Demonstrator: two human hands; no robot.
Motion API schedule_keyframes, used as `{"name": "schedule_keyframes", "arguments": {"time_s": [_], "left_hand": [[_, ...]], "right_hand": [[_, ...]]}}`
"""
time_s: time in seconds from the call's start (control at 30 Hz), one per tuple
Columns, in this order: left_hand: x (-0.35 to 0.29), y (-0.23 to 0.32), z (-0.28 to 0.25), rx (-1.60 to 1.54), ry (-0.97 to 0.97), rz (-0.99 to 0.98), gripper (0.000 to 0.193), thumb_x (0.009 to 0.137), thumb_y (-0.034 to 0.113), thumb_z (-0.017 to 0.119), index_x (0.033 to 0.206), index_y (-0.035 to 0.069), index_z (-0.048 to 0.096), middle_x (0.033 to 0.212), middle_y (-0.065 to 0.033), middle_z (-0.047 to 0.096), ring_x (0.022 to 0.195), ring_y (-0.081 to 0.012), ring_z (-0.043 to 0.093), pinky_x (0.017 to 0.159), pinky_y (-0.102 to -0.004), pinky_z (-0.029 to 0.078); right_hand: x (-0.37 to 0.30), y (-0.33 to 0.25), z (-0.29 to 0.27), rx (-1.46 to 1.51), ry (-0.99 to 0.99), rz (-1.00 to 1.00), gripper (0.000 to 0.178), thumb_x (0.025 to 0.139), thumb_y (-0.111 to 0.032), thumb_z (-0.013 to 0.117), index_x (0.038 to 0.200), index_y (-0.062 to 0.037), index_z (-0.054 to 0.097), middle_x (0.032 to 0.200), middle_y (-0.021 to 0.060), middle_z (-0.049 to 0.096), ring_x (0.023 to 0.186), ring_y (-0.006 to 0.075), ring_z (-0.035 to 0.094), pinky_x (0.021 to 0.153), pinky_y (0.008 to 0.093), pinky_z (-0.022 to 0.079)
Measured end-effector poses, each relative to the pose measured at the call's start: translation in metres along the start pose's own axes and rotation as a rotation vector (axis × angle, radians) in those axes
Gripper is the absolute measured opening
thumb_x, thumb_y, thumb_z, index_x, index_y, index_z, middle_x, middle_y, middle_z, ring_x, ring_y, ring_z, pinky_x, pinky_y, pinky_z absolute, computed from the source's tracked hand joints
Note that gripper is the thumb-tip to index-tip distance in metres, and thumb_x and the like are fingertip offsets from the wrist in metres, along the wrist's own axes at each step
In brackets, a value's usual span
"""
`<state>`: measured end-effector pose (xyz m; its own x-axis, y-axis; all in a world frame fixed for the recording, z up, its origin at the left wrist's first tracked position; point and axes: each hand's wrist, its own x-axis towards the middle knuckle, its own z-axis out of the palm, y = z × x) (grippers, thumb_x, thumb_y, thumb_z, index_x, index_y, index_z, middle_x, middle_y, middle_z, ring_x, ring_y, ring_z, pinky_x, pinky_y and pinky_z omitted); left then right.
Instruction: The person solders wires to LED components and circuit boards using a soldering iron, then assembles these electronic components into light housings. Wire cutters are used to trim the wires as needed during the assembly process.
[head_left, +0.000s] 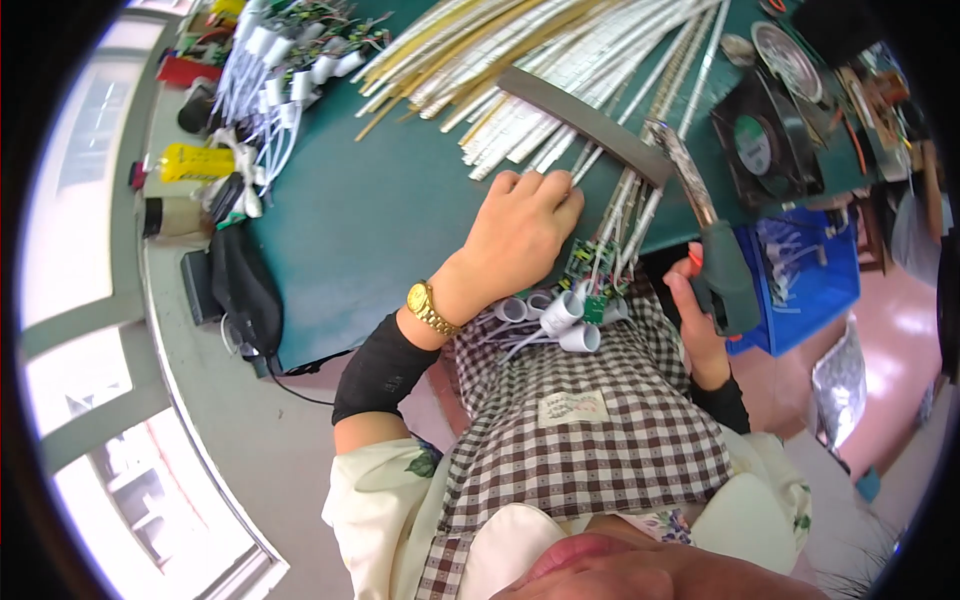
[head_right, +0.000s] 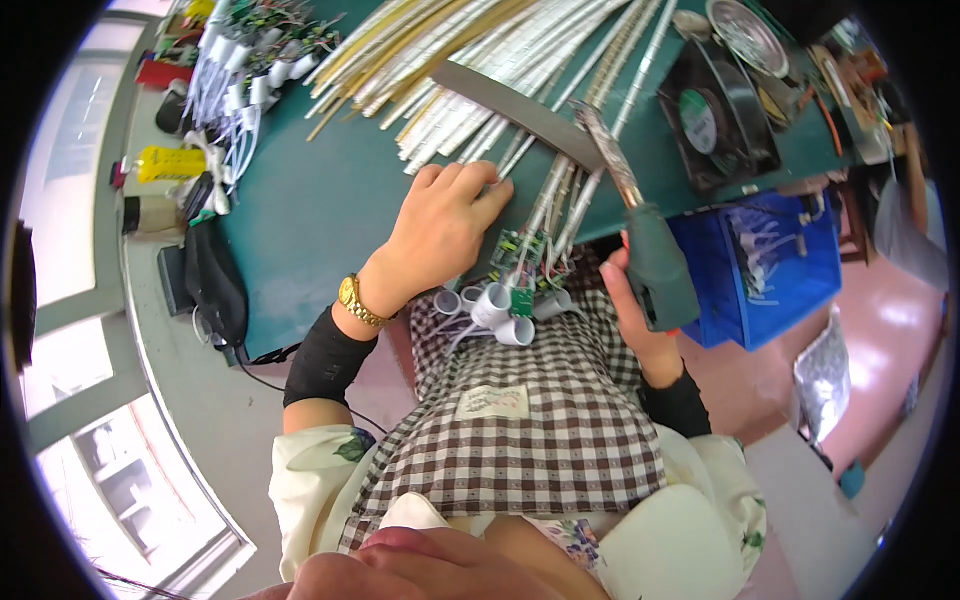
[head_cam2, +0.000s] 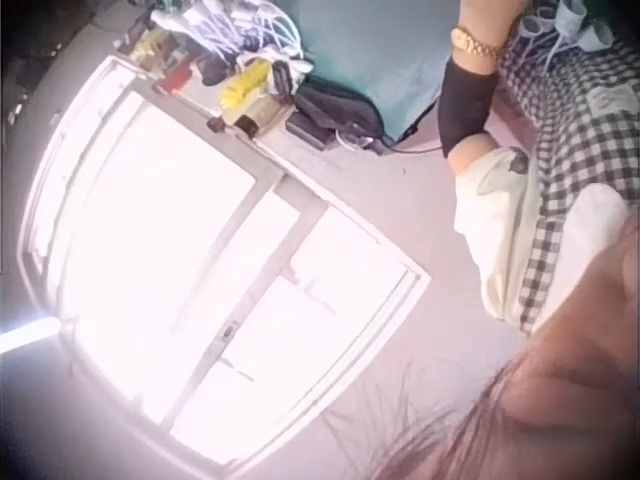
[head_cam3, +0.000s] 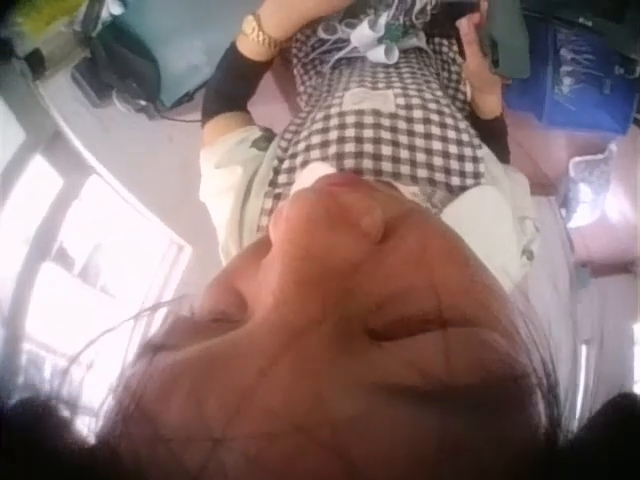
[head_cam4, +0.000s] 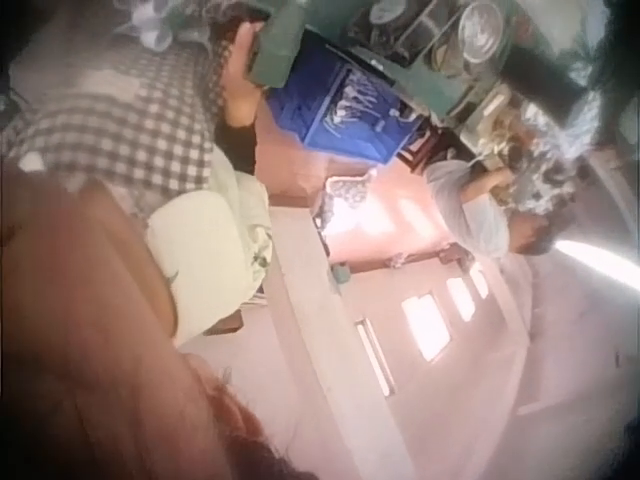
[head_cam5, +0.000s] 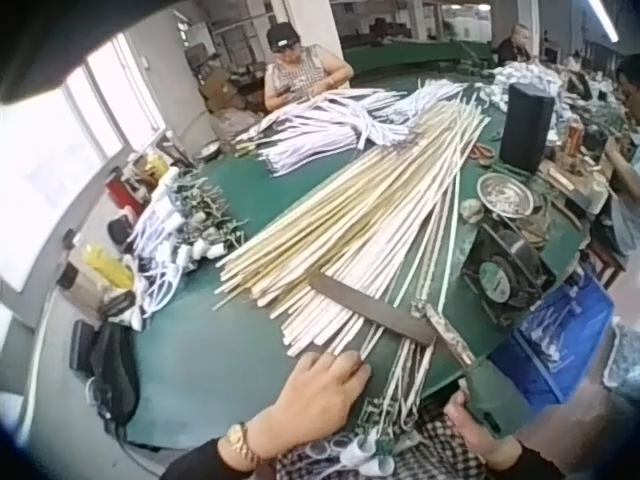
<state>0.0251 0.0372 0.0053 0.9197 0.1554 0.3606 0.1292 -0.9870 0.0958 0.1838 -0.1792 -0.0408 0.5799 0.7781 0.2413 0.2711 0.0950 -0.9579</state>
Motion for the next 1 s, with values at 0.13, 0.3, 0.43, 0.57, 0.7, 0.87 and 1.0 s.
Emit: {"name": "schedule_keyframes", "arguments": {"time_s": [0.13,0.3,0.43,0.57,0.7,0.87,1.0], "left_hand": [[-0.008,-0.093,-0.024,-0.059,0.531,-0.306,0.011,0.072,-0.001,0.059,0.078,0.005,0.066,0.082,-0.0123,0.063,0.077,-0.0314,0.062,0.065,-0.0424,0.050],[-0.020,-0.251,-0.038,0.558,0.263,-0.720,0.022,0.084,0.008,0.053,0.102,0.007,0.065,0.103,-0.0136,0.060,0.096,-0.0345,0.060,0.077,-0.0460,0.050],[-0.018,-0.286,-0.038,0.844,0.045,-0.630,0.014,0.084,0.014,0.054,0.091,0.010,0.066,0.101,-0.0090,0.058,0.094,-0.0296,0.058,0.075,-0.0451,0.046],[-0.019,-0.287,-0.039,0.772,0.015,-0.613,0.013,0.080,0.014,0.058,0.089,0.009,0.066,0.107,-0.0102,0.057,0.097,-0.0296,0.057,0.078,-0.0449,0.045],[-0.046,-0.287,-0.050,0.421,0.271,-0.385,0.016,0.071,0.004,0.062,0.087,0.003,0.060,0.124,-0.0174,0.053,0.098,-0.0331,0.059,0.082,-0.0437,0.048],[-0.062,-0.252,-0.065,0.320,0.439,-0.309,0.029,0.070,-0.004,0.062,0.098,0.003,0.059,0.121,-0.0185,0.050,0.086,-0.0312,0.059,0.079,-0.0414,0.050],[-0.052,-0.212,-0.100,0.315,0.855,-0.359,0.029,0.078,0.003,0.063,0.107,0.004,0.059,0.116,-0.0171,0.053,0.082,-0.0260,0.058,0.074,-0.0353,0.050]], "right_hand": [[-0.004,0.006,-0.004,0.056,0.015,0.060,0.039,0.088,0.004,0.063,0.125,0.0024,0.054,0.090,0.0017,0.058,0.083,0.0103,0.053,0.079,0.0248,0.044],[-0.010,0.014,-0.006,0.081,0.015,0.105,0.038,0.089,0.004,0.061,0.126,0.0013,0.053,0.095,0.0019,0.057,0.085,0.0107,0.054,0.080,0.0256,0.046],[-0.010,0.006,-0.002,0.052,0.016,0.077,0.037,0.089,0.004,0.061,0.126,0.0014,0.053,0.095,0.0017,0.057,0.086,0.0109,0.055,0.081,0.0257,0.046],[-0.002,-0.008,0.004,0.018,-0.005,0.062,0.021,0.090,0.003,0.061,0.111,0.0003,0.056,0.088,0.0026,0.057,0.079,0.0118,0.053,0.074,0.0259,0.044],[-0.003,0.003,-0.006,-0.039,-0.165,0.020,0.039,0.091,0.002,0.059,0.130,0.0007,0.051,0.099,0.0017,0.055,0.089,0.0106,0.053,0.083,0.0260,0.045],[0.001,-0.002,0.008,0.025,-0.123,0.048,0.021,0.090,0.003,0.062,0.110,-0.0004,0.055,0.089,0.0018,0.056,0.080,0.0114,0.053,0.074,0.0260,0.045],[-0.003,0.003,0.004,-0.019,-0.261,-0.039,0.040,0.091,0.003,0.060,0.130,-0.0008,0.051,0.100,0.0013,0.055,0.091,0.0104,0.053,0.083,0.0260,0.046]]}}
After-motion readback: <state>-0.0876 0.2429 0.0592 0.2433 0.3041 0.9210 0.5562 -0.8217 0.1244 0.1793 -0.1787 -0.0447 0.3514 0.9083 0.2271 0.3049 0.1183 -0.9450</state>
